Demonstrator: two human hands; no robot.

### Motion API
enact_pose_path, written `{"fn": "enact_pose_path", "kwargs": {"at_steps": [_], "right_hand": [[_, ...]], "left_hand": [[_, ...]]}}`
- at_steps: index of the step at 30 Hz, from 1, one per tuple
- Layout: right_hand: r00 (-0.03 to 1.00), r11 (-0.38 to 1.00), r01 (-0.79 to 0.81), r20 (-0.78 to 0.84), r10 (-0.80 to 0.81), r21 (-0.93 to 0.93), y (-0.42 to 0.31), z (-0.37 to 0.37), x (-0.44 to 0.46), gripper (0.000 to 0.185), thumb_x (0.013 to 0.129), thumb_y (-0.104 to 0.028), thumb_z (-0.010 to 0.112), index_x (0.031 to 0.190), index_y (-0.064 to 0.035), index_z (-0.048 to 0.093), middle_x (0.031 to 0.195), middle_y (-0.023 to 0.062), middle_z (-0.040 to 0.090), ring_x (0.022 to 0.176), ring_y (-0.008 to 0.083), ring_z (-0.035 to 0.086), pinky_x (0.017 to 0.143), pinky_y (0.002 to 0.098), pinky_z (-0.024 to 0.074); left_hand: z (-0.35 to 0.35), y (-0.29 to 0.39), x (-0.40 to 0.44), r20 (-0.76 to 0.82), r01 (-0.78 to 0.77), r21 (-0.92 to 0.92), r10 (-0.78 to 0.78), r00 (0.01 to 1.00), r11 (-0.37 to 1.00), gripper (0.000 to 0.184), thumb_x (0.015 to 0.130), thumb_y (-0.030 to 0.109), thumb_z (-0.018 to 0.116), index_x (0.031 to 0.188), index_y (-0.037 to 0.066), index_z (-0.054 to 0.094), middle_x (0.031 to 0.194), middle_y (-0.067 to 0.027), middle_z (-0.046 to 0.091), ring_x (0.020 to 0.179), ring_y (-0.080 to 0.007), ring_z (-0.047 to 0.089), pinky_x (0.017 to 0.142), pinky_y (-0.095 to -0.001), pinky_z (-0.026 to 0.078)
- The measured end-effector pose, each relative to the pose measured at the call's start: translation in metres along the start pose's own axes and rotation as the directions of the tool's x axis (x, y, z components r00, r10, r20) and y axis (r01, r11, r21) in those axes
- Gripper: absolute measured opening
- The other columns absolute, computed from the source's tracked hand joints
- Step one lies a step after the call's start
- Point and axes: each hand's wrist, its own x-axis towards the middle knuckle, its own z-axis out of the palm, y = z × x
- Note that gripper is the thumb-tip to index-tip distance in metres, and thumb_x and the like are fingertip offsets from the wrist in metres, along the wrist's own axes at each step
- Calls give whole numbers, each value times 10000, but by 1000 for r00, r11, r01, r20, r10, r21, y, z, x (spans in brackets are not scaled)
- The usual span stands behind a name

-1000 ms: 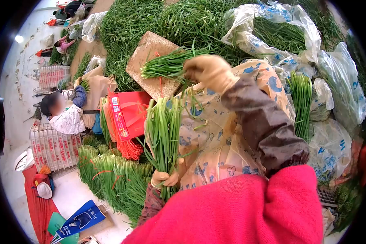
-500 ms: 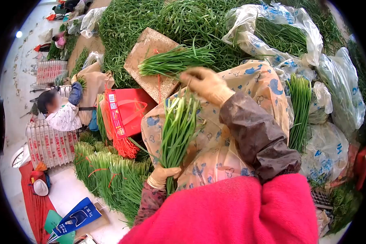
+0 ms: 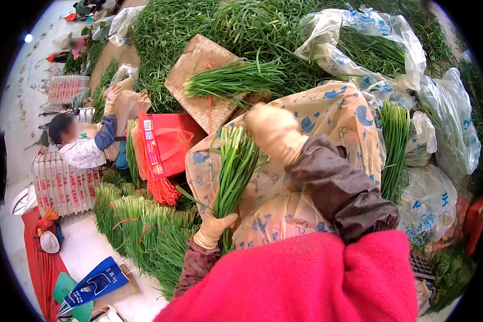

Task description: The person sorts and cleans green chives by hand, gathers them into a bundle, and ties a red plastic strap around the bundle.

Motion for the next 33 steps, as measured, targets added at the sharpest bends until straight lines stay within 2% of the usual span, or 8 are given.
{"fn": "enact_pose_path", "kwargs": {"at_steps": [5, 7, 11, 16, 19, 26, 28, 33], "right_hand": [[843, 930, 76, -522, 132, 359, 45, -18, -5, 128, 826, -105, 634, 925, -25, 642, 974, 108, 629, 859, 280, 637, 747, 345, 512], [906, 899, 82, -407, 112, 430, 32, -39, -11, 225, 835, -224, 653, 929, -19, 641, 1020, 110, 612, 928, 273, 621, 774, 360, 500], [985, 959, 171, 76, -158, -225, -20, -48, -19, 636, 828, -595, 533, 1053, -15, 667, 1111, 173, 598, 1054, 304, 564, 816, 424, 471], [955, 916, 294, 118, -271, -272, -36, 18, -4, 343, 804, -288, 607, 1000, -12, 661, 1020, 198, 640, 972, 317, 613, 791, 413, 498], [998, 998, 65, 18, -65, 15, -20, 30, 9, 173, 829, -87, 552, 983, -33, 607, 874, 177, 677, 797, 310, 681, 673, 411, 538], [908, 913, -314, -198, 368, 259, 72, -12, 39, 311, 911, -263, 565, 1117, -31, 582, 825, 132, 672, 764, 230, 672, 639, 346, 520], [907, 757, -404, 330, 260, 514, 67, -40, 23, 501, 848, -405, 639, 1191, -50, 553, 1111, 158, 632, 941, 236, 647, 727, 351, 530], [934, 843, 151, 206, -293, 517, 52, 14, 11, 764, 713, -537, 706, 1298, -93, 496, 1193, 162, 596, 1010, 275, 619, 841, 353, 488]], "left_hand": [[3, 1, -6, -29, -170, 204, 179, 983, 964, 689, 780, -32, 647, 1413, 39, 386, 1244, -82, 584, 1110, -129, 540, 937, -256, 423], [4, 3, 0, 58, -290, 476, 299, 952, 831, 663, 797, -62, 601, 1416, 31, 380, 1269, -82, 570, 1105, -123, 537, 931, -248, 419], [14, 16, -3, 57, -226, 822, 318, 946, 524, 781, 729, -64, 602, 1387, 324, 442, 1325, -192, 514, 1096, -321, 598, 886, -309, 485], [25, 30, -5, 76, -199, 907, 321, 944, 371, 886, 656, -61, 621, 1380, 406, 414, 1329, -207, 493, 996, -348, 624, 800, -352, 523], [22, 34, -10, -1, -89, 897, 202, 979, 433, 816, 678, -63, 660, 1368, 328, 468, 1340, -228, 481, 1143, -352, 559, 862, -318, 494], [7, 16, -17, 53, -181, 924, 358, 932, 336, 853, 629, -85, 632, 1360, 327, 476, 1336, -203, 492, 1036, -335, 619, 745, -324, 533], [7, 15, -18, -12, -118, 940, 379, 925, 319, 890, 590, -77, 593, 1348, 375, 482, 1295, -179, 532, 939, -331, 637, 734, -355, 527], [7, 18, -13, 27, -163, 950, 451, 892, 267, 882, 599, -82, 593, 1344, 377, 486, 1298, -157, 534, 956, -327, 635, 719, -362, 531]]}}
